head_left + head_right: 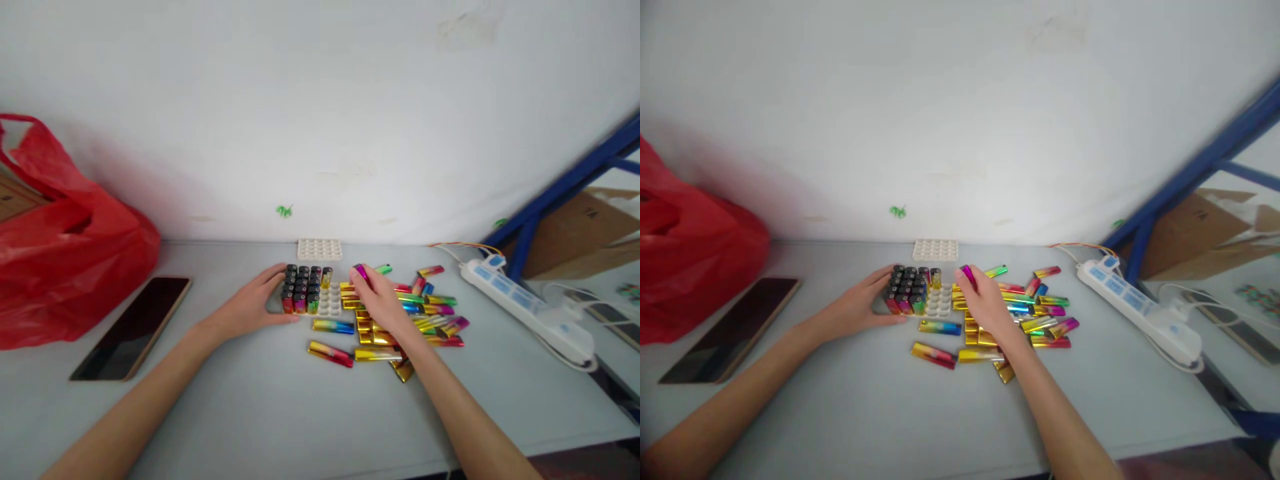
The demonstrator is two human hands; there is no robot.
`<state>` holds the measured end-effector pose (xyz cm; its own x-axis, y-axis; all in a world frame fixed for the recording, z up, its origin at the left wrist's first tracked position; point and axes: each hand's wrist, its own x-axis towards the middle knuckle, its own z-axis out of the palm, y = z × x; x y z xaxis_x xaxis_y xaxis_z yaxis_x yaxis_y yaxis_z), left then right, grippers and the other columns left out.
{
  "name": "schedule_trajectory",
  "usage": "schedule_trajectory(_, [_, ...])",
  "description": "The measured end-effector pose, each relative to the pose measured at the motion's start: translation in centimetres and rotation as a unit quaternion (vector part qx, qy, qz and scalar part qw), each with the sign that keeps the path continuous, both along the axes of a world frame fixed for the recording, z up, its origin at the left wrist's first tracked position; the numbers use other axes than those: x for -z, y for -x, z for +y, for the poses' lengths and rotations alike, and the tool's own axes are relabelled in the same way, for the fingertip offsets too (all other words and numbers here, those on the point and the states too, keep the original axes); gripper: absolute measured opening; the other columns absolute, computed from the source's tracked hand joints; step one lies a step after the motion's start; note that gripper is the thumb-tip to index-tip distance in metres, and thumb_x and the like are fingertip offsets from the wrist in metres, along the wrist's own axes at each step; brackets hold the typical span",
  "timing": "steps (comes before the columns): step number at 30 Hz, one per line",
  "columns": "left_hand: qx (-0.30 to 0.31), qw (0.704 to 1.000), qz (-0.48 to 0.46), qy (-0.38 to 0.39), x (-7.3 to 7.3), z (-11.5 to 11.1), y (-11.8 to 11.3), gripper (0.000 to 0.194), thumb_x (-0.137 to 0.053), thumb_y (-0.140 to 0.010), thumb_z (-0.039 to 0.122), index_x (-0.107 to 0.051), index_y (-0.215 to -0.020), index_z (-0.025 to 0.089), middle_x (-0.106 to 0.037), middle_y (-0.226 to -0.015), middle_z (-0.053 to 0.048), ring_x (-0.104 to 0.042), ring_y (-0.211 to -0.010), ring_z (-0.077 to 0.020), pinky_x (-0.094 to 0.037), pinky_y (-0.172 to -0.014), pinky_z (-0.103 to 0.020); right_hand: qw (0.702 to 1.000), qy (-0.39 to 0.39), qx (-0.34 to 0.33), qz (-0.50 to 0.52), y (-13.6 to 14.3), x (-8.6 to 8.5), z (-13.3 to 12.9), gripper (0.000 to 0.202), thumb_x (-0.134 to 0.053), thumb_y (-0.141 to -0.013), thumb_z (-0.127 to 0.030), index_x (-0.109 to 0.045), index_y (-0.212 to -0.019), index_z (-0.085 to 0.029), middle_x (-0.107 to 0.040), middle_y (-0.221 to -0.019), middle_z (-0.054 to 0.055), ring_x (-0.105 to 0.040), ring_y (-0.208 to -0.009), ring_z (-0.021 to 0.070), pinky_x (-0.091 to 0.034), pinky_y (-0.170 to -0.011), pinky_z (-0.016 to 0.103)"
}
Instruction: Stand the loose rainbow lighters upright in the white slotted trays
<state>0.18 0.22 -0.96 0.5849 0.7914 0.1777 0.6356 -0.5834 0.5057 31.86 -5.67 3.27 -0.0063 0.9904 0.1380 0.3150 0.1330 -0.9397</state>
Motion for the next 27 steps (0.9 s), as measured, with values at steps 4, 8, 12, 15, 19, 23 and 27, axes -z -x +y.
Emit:
schedule_trajectory(4, [0.002, 1.0, 0.006, 0.002, -0.2, -0.2, 0.0, 0.104, -0.077, -0.083, 0.089, -0.062, -0.156, 0.016, -0.052, -0.173, -0.024, -0.054, -0.159, -0.0443, -0.041, -0.137, -0.059, 0.987, -0.066, 0.048, -0.139, 0.6, -1.0, -0.8, 0.059, -0.055, -0.106, -0.064, -0.04, -0.064, -0.026, -0.043, -0.056, -0.006, -0.039, -0.057, 0.0131, -0.028, -0.06, 0.032])
schedule_trajectory(8, [0.002, 1.0, 0.009, -0.012, -0.4, -0.3, -0.1, 0.098, -0.079, -0.086, 0.083, -0.062, -0.156, 0.017, -0.053, -0.173, -0.022, -0.056, -0.158, -0.0441, -0.044, -0.136, -0.059, 0.982, -0.076, 0.066, -0.163, 1.1, -1.3, -1.3, 0.052, -0.054, -0.099, -0.053, -0.034, -0.059, -0.028, -0.038, -0.051, -0.006, -0.034, -0.053, 0.0124, -0.024, -0.058, 0.032])
schedule_trajectory(12, [0.005, 1.0, 0.023, -0.017, -0.5, -0.4, -0.1, 0.096, -0.076, -0.089, 0.083, -0.06, -0.155, 0.014, -0.05, -0.175, -0.023, -0.055, -0.159, -0.0443, -0.043, -0.137, -0.058, 0.98, -0.069, 0.066, -0.175, 1.3, -0.5, -1.3, 0.041, -0.052, -0.099, -0.045, -0.042, -0.064, -0.027, -0.046, -0.054, -0.005, -0.041, -0.054, 0.014, -0.028, -0.06, 0.031])
schedule_trajectory(15, [0.008, 0.999, 0.029, -0.017, -0.3, -0.3, 0.0, 0.099, -0.074, -0.089, 0.086, -0.059, -0.156, 0.015, -0.05, -0.175, -0.023, -0.054, -0.16, -0.0439, -0.043, -0.137, -0.057, 0.977, -0.061, 0.079, -0.188, 1.4, 0.0, -1.2, 0.037, -0.054, -0.1, -0.042, -0.047, -0.067, -0.026, -0.052, -0.057, -0.003, -0.047, -0.056, 0.0157, -0.032, -0.063, 0.031])
schedule_trajectory(19, [0.013, 0.999, 0.022, -0.028, -0.1, -0.1, 0.1, 0.092, -0.076, -0.089, 0.083, -0.06, -0.155, 0.022, -0.052, -0.174, -0.019, -0.054, -0.16, -0.0408, -0.042, -0.138, -0.055, 0.975, -0.064, 0.084, -0.194, 1.5, -0.1, -1.3, 0.041, -0.054, -0.104, -0.048, -0.048, -0.069, -0.027, -0.056, -0.059, -0.002, -0.05, -0.058, 0.0167, -0.033, -0.064, 0.031])
schedule_trajectory(23, [0.012, 0.999, 0.016, -0.032, -0.1, -0.1, 0.0, 0.092, -0.074, -0.089, 0.085, -0.062, -0.153, 0.021, -0.054, -0.173, -0.02, -0.057, -0.158, -0.0412, -0.044, -0.136, -0.057, 0.975, -0.07, 0.069, -0.198, 1.6, -0.3, -1.5, 0.048, -0.052, -0.105, -0.053, -0.044, -0.066, -0.027, -0.049, -0.055, -0.004, -0.043, -0.055, 0.0158, -0.03, -0.063, 0.032])
schedule_trajectory(27, [0.012, 0.999, 0.021, -0.031, -0.3, -0.1, -0.2, 0.093, -0.074, -0.089, 0.087, -0.062, -0.152, 0.019, -0.054, -0.172, -0.021, -0.058, -0.157, -0.0418, -0.045, -0.136, -0.056, 0.972, -0.065, 0.078, -0.209, 1.4, -0.1, -1.5, 0.038, -0.052, -0.102, -0.044, -0.047, -0.068, -0.027, -0.056, -0.06, -0.001, -0.049, -0.058, 0.0171, -0.031, -0.064, 0.032])
